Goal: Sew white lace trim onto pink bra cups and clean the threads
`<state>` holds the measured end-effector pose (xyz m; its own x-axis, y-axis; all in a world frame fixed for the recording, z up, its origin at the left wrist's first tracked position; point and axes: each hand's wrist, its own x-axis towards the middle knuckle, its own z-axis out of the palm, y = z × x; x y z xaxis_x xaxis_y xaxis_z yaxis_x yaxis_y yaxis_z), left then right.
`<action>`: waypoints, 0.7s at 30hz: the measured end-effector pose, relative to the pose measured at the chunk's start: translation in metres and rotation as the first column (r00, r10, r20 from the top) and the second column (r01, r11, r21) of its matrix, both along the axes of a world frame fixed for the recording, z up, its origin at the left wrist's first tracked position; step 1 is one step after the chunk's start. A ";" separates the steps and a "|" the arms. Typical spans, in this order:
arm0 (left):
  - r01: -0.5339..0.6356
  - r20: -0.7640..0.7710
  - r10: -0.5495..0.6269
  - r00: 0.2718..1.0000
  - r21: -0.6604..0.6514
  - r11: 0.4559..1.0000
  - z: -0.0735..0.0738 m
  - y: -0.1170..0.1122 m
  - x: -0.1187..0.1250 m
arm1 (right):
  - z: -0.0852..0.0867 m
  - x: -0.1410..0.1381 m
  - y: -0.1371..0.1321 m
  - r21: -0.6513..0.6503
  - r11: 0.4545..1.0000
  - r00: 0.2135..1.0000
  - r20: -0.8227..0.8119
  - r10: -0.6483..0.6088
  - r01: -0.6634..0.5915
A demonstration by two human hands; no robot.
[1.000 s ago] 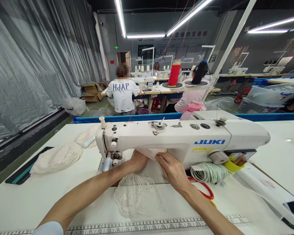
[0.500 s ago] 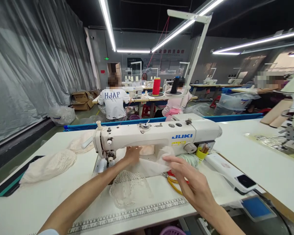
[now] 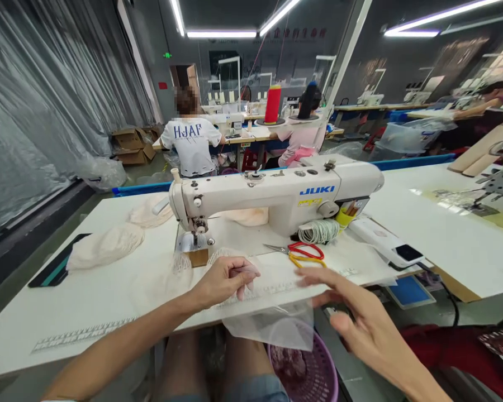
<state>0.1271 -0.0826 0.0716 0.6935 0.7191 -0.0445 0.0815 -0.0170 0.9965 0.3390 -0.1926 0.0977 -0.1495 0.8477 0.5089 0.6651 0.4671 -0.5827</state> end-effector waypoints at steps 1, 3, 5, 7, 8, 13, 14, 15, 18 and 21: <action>0.034 -0.033 -0.032 0.999 0.055 0.998 -0.002 -0.004 -0.006 | -0.006 -0.008 0.004 -0.061 0.998 0.999 -0.046 0.004 -0.007; 0.109 -0.101 -0.095 0.990 0.139 0.984 -0.002 -0.011 -0.019 | -0.017 -0.030 0.016 -0.187 0.981 0.997 -0.060 0.040 -0.051; 0.127 -0.162 -0.098 0.982 0.180 0.975 -0.001 -0.016 -0.032 | -0.024 -0.054 0.028 -0.315 0.943 0.994 -0.010 0.107 -0.104; 0.088 -0.205 -0.053 0.977 0.166 0.982 0.001 -0.018 -0.048 | -0.026 -0.073 0.038 -0.392 0.912 0.990 0.019 0.138 -0.120; 0.062 -0.216 -0.029 0.976 0.148 0.987 0.002 -0.019 -0.057 | -0.025 -0.079 0.041 -0.403 0.908 0.991 0.027 0.135 -0.112; 0.038 -0.207 -0.034 0.978 0.013 0.999 0.002 -0.019 -0.090 | -0.022 -0.088 0.048 -0.390 0.915 0.990 0.048 0.131 -0.102; 0.046 -0.202 -0.044 0.978 0.008 0.999 0.001 -0.018 -0.093 | -0.022 -0.089 0.049 -0.392 0.915 0.990 0.048 0.129 -0.101; 0.057 -0.198 -0.053 0.979 0.016 0.998 0.000 -0.018 -0.095 | -0.022 -0.089 0.048 -0.393 0.914 0.991 0.046 0.126 -0.098; 0.079 -0.197 -0.060 0.979 0.089 0.993 -0.002 -0.016 -0.097 | -0.017 -0.090 0.044 -0.428 0.896 0.991 0.019 0.136 -0.115; 0.070 -0.173 -0.033 0.984 0.212 0.975 -0.001 -0.018 -0.096 | -0.006 -0.084 0.041 -0.472 0.812 0.936 -0.104 0.335 -0.343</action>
<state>0.0315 -0.1009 0.0710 0.7254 0.6883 -0.0105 0.2405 -0.2392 0.9407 0.2548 -0.1521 0.0921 -0.4683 0.8815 0.0608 0.5056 0.3238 -0.7997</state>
